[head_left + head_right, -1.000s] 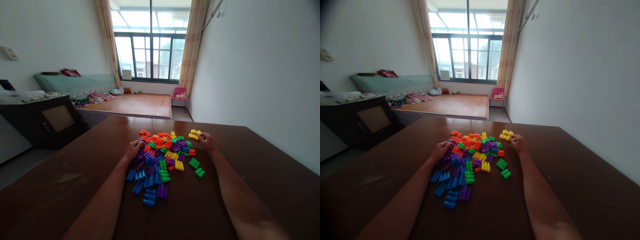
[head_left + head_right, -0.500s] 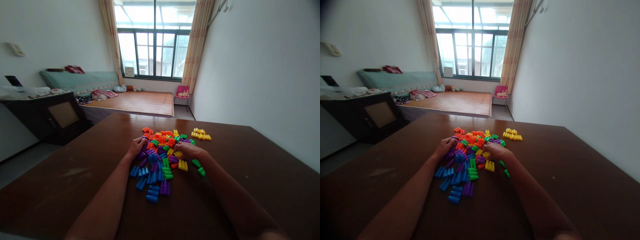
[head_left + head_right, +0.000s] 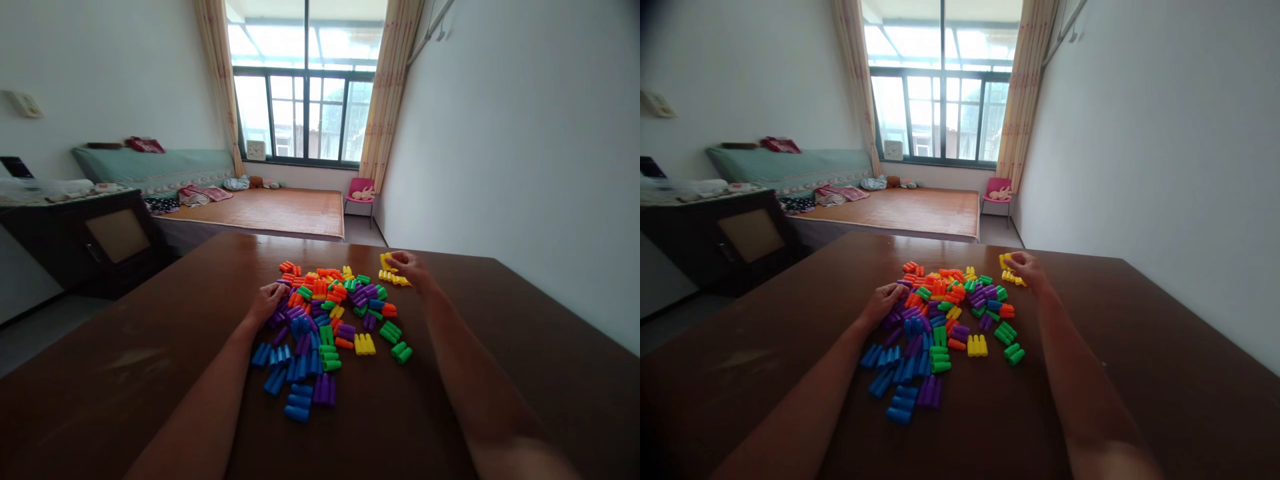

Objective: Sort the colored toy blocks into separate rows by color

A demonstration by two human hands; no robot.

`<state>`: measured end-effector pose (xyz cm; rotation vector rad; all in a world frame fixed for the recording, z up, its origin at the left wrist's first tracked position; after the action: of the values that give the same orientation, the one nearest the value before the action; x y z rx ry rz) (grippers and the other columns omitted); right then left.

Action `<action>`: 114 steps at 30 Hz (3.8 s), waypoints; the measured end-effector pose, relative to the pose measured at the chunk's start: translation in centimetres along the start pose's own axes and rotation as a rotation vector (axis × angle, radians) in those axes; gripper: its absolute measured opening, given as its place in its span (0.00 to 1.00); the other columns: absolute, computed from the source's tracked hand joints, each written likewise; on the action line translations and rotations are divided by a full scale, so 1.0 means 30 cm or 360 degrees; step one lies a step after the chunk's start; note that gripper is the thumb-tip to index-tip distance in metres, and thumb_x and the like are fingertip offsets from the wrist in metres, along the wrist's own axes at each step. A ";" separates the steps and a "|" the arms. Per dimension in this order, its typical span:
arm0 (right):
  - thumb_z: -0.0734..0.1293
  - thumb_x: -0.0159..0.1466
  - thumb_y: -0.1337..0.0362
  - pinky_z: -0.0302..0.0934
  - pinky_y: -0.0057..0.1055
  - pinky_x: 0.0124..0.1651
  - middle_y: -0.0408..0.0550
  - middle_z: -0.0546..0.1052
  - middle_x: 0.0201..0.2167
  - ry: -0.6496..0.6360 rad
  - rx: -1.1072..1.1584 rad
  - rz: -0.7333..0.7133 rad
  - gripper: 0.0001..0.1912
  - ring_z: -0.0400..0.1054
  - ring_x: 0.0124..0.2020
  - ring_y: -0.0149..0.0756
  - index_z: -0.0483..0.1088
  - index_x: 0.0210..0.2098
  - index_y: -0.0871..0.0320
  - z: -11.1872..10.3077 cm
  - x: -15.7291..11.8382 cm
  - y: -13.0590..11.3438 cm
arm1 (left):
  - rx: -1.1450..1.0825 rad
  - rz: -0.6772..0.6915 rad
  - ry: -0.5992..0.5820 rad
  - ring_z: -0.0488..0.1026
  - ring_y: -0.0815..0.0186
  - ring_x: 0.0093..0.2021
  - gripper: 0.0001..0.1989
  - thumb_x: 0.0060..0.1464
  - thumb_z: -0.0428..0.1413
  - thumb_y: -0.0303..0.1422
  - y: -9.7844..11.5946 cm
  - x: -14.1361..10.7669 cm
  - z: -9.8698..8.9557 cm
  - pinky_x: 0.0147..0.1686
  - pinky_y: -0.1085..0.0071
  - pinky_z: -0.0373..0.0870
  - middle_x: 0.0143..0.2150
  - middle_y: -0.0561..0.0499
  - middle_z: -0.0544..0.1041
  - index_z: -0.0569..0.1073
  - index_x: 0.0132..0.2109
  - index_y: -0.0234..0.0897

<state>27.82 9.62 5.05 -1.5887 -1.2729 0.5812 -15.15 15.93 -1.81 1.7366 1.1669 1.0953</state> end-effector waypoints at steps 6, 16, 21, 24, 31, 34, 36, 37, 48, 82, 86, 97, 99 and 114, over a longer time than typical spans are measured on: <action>0.68 0.54 0.59 0.65 0.36 0.39 0.61 0.77 0.40 0.0742 -0.0598 0.0485 0.16 0.72 0.38 0.43 0.70 0.39 0.62 -0.313 0.098 0.361 | 0.0008 0.0021 0.0006 0.75 0.60 0.36 0.22 0.51 0.53 0.50 -0.006 0.001 -0.003 0.35 0.71 0.69 0.33 0.47 0.80 0.79 0.35 0.34; 0.56 0.63 0.45 0.62 0.40 0.41 0.60 0.77 0.40 0.0597 -0.1011 0.0432 0.26 0.71 0.39 0.48 0.75 0.41 0.59 -0.250 0.105 0.432 | 0.0069 0.0034 -0.0001 0.75 0.61 0.36 0.22 0.53 0.52 0.49 -0.006 0.001 -0.008 0.35 0.71 0.69 0.34 0.47 0.80 0.79 0.36 0.34; 0.53 0.66 0.50 0.61 0.41 0.43 0.61 0.78 0.41 0.0638 -0.1124 0.0300 0.26 0.71 0.40 0.48 0.76 0.42 0.59 -0.269 0.111 0.356 | 0.0084 0.0002 0.0000 0.74 0.62 0.34 0.23 0.53 0.51 0.48 -0.004 -0.004 -0.003 0.34 0.71 0.68 0.32 0.47 0.79 0.78 0.36 0.32; 0.53 0.66 0.53 0.61 0.42 0.47 0.61 0.77 0.43 0.0651 -0.1053 -0.0136 0.26 0.70 0.43 0.47 0.75 0.46 0.61 -0.182 0.104 0.147 | 0.0099 0.0003 0.0032 0.74 0.63 0.33 0.23 0.53 0.50 0.48 -0.004 -0.004 -0.004 0.33 0.72 0.68 0.31 0.48 0.79 0.78 0.34 0.32; 0.54 0.67 0.48 0.58 0.43 0.56 0.49 0.74 0.54 -0.0650 -0.1001 -0.0831 0.25 0.64 0.54 0.45 0.68 0.57 0.52 0.523 -0.137 -0.246 | -0.0009 0.0010 0.0023 0.74 0.63 0.34 0.22 0.53 0.50 0.47 -0.010 -0.007 0.008 0.34 0.72 0.69 0.32 0.48 0.79 0.78 0.35 0.32; 0.56 0.67 0.48 0.54 0.47 0.60 0.49 0.70 0.57 -0.0838 -0.1098 -0.0972 0.27 0.60 0.58 0.47 0.64 0.60 0.50 0.656 -0.291 -0.330 | -0.0062 0.0002 0.0032 0.74 0.63 0.34 0.22 0.53 0.50 0.47 -0.009 -0.008 0.011 0.34 0.72 0.69 0.32 0.48 0.79 0.78 0.36 0.32; 0.57 0.67 0.49 0.54 0.43 0.61 0.49 0.72 0.56 -0.1049 -0.0939 -0.1122 0.25 0.61 0.57 0.43 0.65 0.60 0.50 0.681 -0.393 -0.393 | -0.0069 -0.0021 0.0045 0.74 0.64 0.33 0.22 0.53 0.50 0.47 -0.010 -0.008 0.012 0.33 0.72 0.70 0.31 0.49 0.78 0.78 0.35 0.32; 0.58 0.67 0.50 0.54 0.40 0.61 0.49 0.72 0.55 -0.1210 -0.0825 -0.1197 0.24 0.62 0.57 0.41 0.66 0.58 0.50 0.684 -0.440 -0.422 | -0.0068 -0.0031 0.0055 0.74 0.64 0.33 0.22 0.53 0.50 0.47 -0.011 -0.009 0.012 0.33 0.72 0.70 0.31 0.49 0.78 0.78 0.35 0.32; 0.66 0.60 0.53 0.63 0.33 0.46 0.50 0.80 0.37 -0.1002 -0.0984 -0.0790 0.18 0.72 0.39 0.41 0.77 0.45 0.56 0.629 -0.156 -0.333 | 0.0062 -0.0030 0.0119 0.74 0.64 0.32 0.19 0.55 0.50 0.44 -0.016 -0.006 0.007 0.33 0.73 0.70 0.30 0.50 0.78 0.78 0.34 0.34; 0.60 0.64 0.63 0.59 0.28 0.41 0.54 0.79 0.40 -0.0707 -0.1566 -0.0721 0.14 0.72 0.40 0.39 0.76 0.40 0.56 0.685 -0.115 -0.296 | -0.0016 0.0006 0.0026 0.76 0.61 0.34 0.24 0.52 0.51 0.49 0.011 -0.008 0.006 0.33 0.70 0.70 0.32 0.47 0.80 0.78 0.36 0.32; 0.56 0.67 0.60 0.59 0.29 0.43 0.54 0.79 0.39 -0.0503 -0.1447 -0.0669 0.18 0.72 0.41 0.38 0.75 0.43 0.57 0.617 -0.114 -0.282 | -0.0001 0.0006 0.0020 0.76 0.60 0.35 0.25 0.52 0.51 0.50 0.014 -0.008 0.005 0.35 0.69 0.70 0.33 0.46 0.80 0.78 0.36 0.31; 0.67 0.59 0.59 0.62 0.29 0.47 0.46 0.78 0.47 -0.0867 -0.1226 -0.0635 0.21 0.71 0.46 0.39 0.72 0.52 0.46 0.710 -0.110 -0.244 | -0.0035 -0.0009 0.0039 0.74 0.62 0.32 0.24 0.51 0.51 0.49 0.046 -0.022 -0.001 0.32 0.71 0.67 0.31 0.47 0.79 0.78 0.34 0.31; 0.67 0.59 0.56 0.63 0.30 0.47 0.46 0.78 0.46 -0.0835 -0.1145 -0.0643 0.21 0.71 0.45 0.39 0.72 0.52 0.47 0.697 -0.110 -0.261 | -0.0044 -0.0010 0.0037 0.74 0.62 0.32 0.24 0.51 0.51 0.50 0.050 -0.024 -0.001 0.33 0.70 0.68 0.31 0.47 0.79 0.78 0.34 0.32; 0.59 0.64 0.59 0.61 0.35 0.40 0.57 0.77 0.38 0.0492 -0.1358 -0.0180 0.20 0.70 0.37 0.42 0.73 0.50 0.58 -0.007 0.034 0.097 | -0.0050 -0.0041 0.0065 0.75 0.61 0.34 0.24 0.50 0.52 0.50 0.033 -0.019 -0.003 0.32 0.71 0.69 0.32 0.47 0.79 0.78 0.34 0.32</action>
<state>29.64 10.55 2.74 -2.1538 -1.4381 -0.3402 -15.08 15.12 -1.01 1.6783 1.1876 1.1324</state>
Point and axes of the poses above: each hand's wrist, its own x-axis towards the middle knuckle, its own z-axis out of the palm, y = z × x, the point moved 8 cm from there along x, towards the middle knuckle
